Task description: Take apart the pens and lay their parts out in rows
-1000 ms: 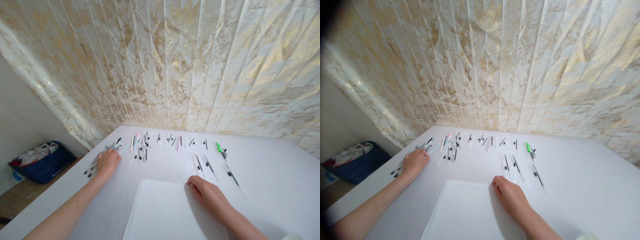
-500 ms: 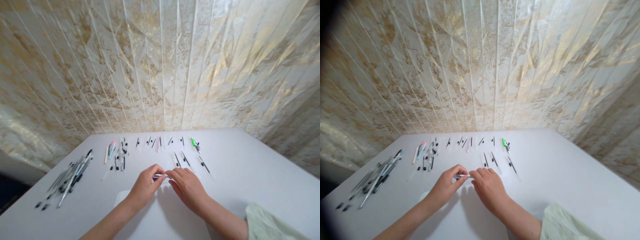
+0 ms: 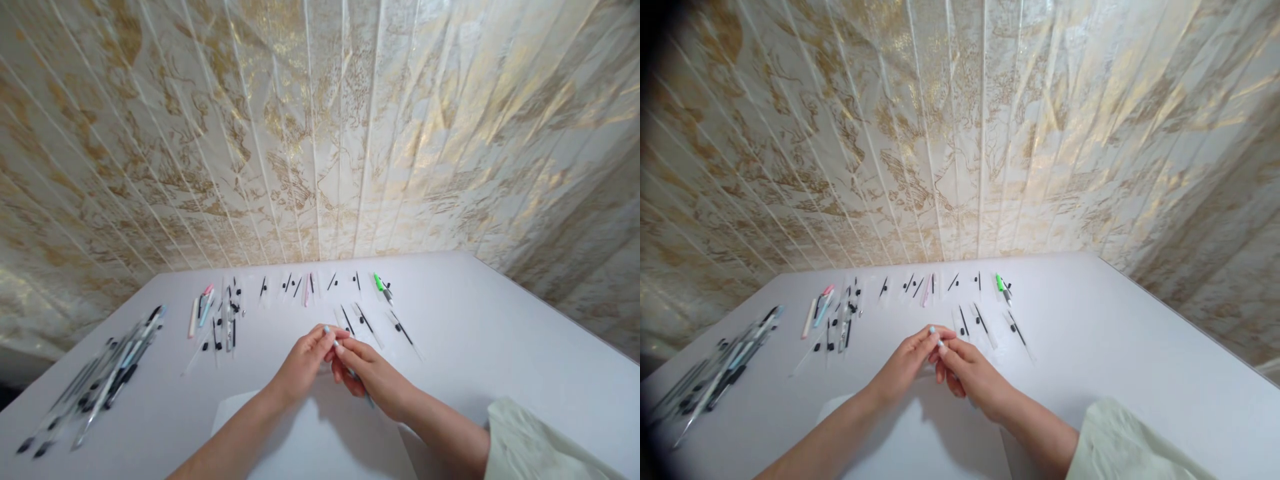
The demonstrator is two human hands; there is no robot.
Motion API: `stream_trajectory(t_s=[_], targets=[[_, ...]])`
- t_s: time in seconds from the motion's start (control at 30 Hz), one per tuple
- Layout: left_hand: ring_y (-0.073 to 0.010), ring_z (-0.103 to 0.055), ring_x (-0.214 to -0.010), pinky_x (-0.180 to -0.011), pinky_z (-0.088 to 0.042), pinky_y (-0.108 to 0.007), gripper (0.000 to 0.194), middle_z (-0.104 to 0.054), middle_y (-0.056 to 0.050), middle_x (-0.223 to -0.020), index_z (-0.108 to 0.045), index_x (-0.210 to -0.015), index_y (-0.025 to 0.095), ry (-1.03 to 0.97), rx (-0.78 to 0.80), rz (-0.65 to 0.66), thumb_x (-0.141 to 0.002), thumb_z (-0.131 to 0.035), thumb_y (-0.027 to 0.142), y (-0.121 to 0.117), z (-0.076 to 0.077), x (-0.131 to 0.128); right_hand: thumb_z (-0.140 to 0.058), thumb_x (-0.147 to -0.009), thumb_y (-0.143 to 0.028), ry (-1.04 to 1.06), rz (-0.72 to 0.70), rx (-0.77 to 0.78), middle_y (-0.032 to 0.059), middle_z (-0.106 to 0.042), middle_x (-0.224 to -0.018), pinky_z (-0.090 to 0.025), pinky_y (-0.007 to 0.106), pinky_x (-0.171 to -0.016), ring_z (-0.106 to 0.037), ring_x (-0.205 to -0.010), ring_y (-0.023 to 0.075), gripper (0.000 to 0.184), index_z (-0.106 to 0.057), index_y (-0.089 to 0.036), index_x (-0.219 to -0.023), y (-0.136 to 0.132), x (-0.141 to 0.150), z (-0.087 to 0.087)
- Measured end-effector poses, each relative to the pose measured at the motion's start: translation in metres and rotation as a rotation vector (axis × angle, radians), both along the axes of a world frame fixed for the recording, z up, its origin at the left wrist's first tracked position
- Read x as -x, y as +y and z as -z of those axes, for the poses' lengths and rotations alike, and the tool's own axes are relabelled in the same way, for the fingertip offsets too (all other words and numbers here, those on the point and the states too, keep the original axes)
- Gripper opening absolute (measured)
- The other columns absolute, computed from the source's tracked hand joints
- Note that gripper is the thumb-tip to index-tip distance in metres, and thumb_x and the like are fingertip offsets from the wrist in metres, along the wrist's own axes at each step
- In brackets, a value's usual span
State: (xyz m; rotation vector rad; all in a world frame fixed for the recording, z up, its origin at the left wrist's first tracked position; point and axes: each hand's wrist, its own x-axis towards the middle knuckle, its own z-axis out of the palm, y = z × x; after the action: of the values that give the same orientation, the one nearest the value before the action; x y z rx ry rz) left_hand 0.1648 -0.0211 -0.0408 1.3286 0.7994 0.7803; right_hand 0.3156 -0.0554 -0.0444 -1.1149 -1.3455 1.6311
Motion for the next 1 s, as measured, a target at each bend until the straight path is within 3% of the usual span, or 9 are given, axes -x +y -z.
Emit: stream_trajectory(t_s=[0.1,0.27,0.33,0.43,0.53,0.7,0.8,0.9,1.0], targets=[[-0.0163,-0.062,-0.067,-0.077,-0.048,-0.032,0.049,-0.062,-0.002,-0.067,-0.059,-0.115,0.016,-0.089,0.136,0.028,-0.088,-0.044,0.054,-0.009,0.008,-0.007,-0.048,-0.087,-0.053,0.163,0.007,0.111,-0.0059,-0.045,-0.058,-0.017,0.020,-0.041,-0.025,-0.042,0.0043,0.037,-0.043,-0.019,-0.075,-0.002,0.006,0.006],[-0.0142,-0.058,-0.052,-0.058,-0.050,-0.030,0.056,-0.066,-0.007,-0.077,-0.060,-0.107,0.014,-0.146,0.206,-0.091,-0.087,-0.036,0.061,-0.020,0.016,-0.020,-0.050,-0.086,-0.054,0.139,0.043,0.113,-0.0079,-0.036,-0.049,-0.013,0.021,-0.039,-0.022,-0.041,0.0051,0.039,-0.042,-0.019,-0.069,-0.005,0.013,0.006],[-0.0171,-0.061,-0.061,-0.064,-0.051,-0.031,0.054,-0.067,-0.008,-0.081,-0.063,-0.100,0.015,-0.099,0.151,-0.146,-0.088,-0.036,0.059,-0.021,0.017,-0.021,-0.050,-0.086,-0.053,0.167,0.053,0.148,-0.0083,-0.033,-0.048,-0.012,0.021,-0.039,-0.020,-0.042,0.0051,0.040,-0.039,-0.019,-0.067,-0.006,0.015,0.005],[-0.0207,-0.062,-0.088,-0.085,-0.047,-0.032,0.049,-0.069,-0.009,-0.090,-0.067,-0.089,0.017,-0.033,0.014,-0.210,-0.089,-0.037,0.056,-0.022,0.014,-0.021,-0.051,-0.086,-0.054,0.223,0.050,0.206,-0.0099,-0.028,-0.048,-0.010,0.021,-0.039,-0.015,-0.042,0.0049,0.041,-0.037,-0.020,-0.068,-0.008,0.017,0.005],[-0.0217,-0.061,-0.090,-0.088,-0.045,-0.033,0.049,-0.070,-0.008,-0.088,-0.068,-0.084,0.019,0.009,-0.053,-0.229,-0.090,-0.035,0.055,-0.022,0.011,-0.019,-0.050,-0.085,-0.058,0.228,0.044,0.232,-0.0111,-0.026,-0.045,-0.010,0.021,-0.038,-0.013,-0.039,0.0044,0.043,-0.037,-0.021,-0.067,-0.010,0.019,0.007],[-0.0220,-0.061,-0.092,-0.087,-0.045,-0.034,0.051,-0.069,-0.009,-0.091,-0.067,-0.085,0.017,-0.026,0.029,-0.222,-0.089,-0.036,0.057,-0.016,0.013,-0.017,-0.051,-0.083,-0.060,0.204,0.076,0.188,-0.0107,-0.029,-0.042,-0.012,0.020,-0.036,-0.016,-0.037,0.0044,0.045,-0.040,-0.020,-0.066,-0.007,0.021,0.010],[-0.0212,-0.059,-0.097,-0.084,-0.047,-0.033,0.048,-0.065,-0.011,-0.101,-0.064,-0.092,0.016,-0.162,0.102,-0.323,-0.088,-0.037,0.055,-0.005,0.015,-0.013,-0.052,-0.084,-0.054,0.172,0.070,0.163,-0.0094,-0.036,-0.045,-0.013,0.020,-0.037,-0.020,-0.039,0.0053,0.035,-0.050,-0.019,-0.078,-0.004,0.015,0.008],[-0.0165,-0.059,-0.085,-0.072,-0.048,-0.027,0.040,-0.061,-0.009,-0.100,-0.061,-0.096,0.016,-0.145,0.115,-0.450,-0.085,-0.045,0.050,0.007,0.016,-0.007,-0.052,-0.085,-0.046,0.164,0.074,0.189,-0.0074,-0.043,-0.053,-0.014,0.020,-0.039,-0.023,-0.042,0.0053,0.028,-0.051,-0.018,-0.082,-0.002,0.010,0.006],[-0.0083,-0.050,-0.057,-0.051,-0.040,-0.020,0.035,-0.055,-0.002,-0.083,-0.057,-0.103,0.017,0.056,0.119,-0.380,-0.082,-0.048,0.043,0.014,0.015,-0.001,-0.050,-0.085,-0.044,0.159,0.078,0.198,-0.0064,-0.046,-0.057,-0.015,0.020,-0.040,-0.024,-0.043,0.0051,0.026,-0.052,-0.018,-0.083,-0.001,0.007,0.008]])
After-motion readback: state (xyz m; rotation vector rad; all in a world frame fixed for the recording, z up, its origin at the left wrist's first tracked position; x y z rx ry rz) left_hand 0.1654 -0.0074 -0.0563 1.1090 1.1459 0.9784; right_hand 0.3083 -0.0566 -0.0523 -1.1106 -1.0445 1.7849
